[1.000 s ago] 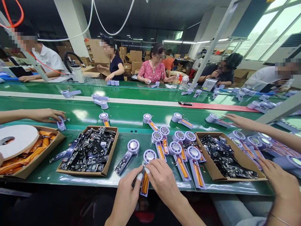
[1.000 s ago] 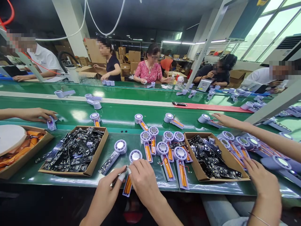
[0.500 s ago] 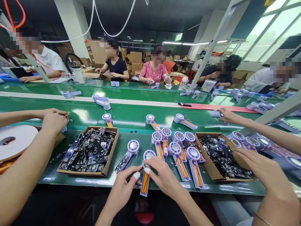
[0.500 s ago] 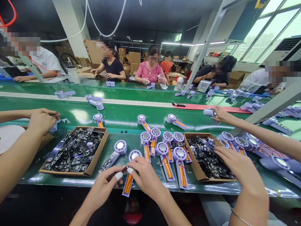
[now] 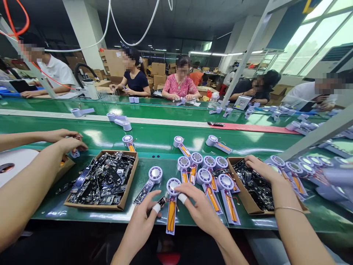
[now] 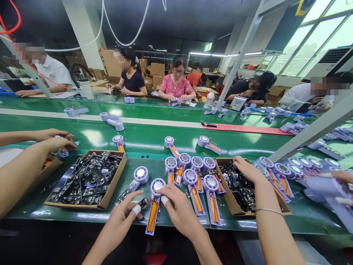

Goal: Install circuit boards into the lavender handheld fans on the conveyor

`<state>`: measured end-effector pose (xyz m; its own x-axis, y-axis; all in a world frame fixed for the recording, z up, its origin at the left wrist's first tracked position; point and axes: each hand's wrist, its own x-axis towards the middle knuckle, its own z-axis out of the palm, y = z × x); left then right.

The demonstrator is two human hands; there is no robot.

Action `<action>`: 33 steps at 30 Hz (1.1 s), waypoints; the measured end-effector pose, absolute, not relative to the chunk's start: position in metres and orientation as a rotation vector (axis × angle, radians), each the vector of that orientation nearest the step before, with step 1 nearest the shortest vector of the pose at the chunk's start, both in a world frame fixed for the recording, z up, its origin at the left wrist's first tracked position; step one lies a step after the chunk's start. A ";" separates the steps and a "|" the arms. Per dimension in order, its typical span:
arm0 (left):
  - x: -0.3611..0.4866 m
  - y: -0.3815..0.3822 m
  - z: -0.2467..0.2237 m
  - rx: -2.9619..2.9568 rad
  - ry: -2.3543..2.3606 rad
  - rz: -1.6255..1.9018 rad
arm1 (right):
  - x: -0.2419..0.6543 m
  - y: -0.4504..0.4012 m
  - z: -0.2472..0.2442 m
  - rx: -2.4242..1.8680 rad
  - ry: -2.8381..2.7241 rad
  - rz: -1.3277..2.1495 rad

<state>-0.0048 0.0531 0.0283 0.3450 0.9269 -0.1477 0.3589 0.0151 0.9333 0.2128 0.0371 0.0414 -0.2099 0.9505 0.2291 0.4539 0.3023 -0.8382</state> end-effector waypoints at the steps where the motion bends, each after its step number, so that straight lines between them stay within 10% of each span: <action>1: -0.005 0.052 0.027 1.538 1.184 0.660 | 0.216 0.034 0.043 -1.274 -1.818 0.835; 22: 0.012 0.046 0.031 2.142 1.392 0.540 | 0.186 0.032 0.019 -1.153 -1.169 1.156; 33: 0.014 0.044 0.039 2.006 1.269 0.643 | 0.172 0.036 0.022 -1.328 -1.527 0.617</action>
<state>0.0137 0.0441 0.0395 0.4054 0.9126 0.0533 0.5828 -0.3030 0.7540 0.1717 0.0361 0.0219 0.0798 0.9372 0.3395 0.4385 0.2729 -0.8563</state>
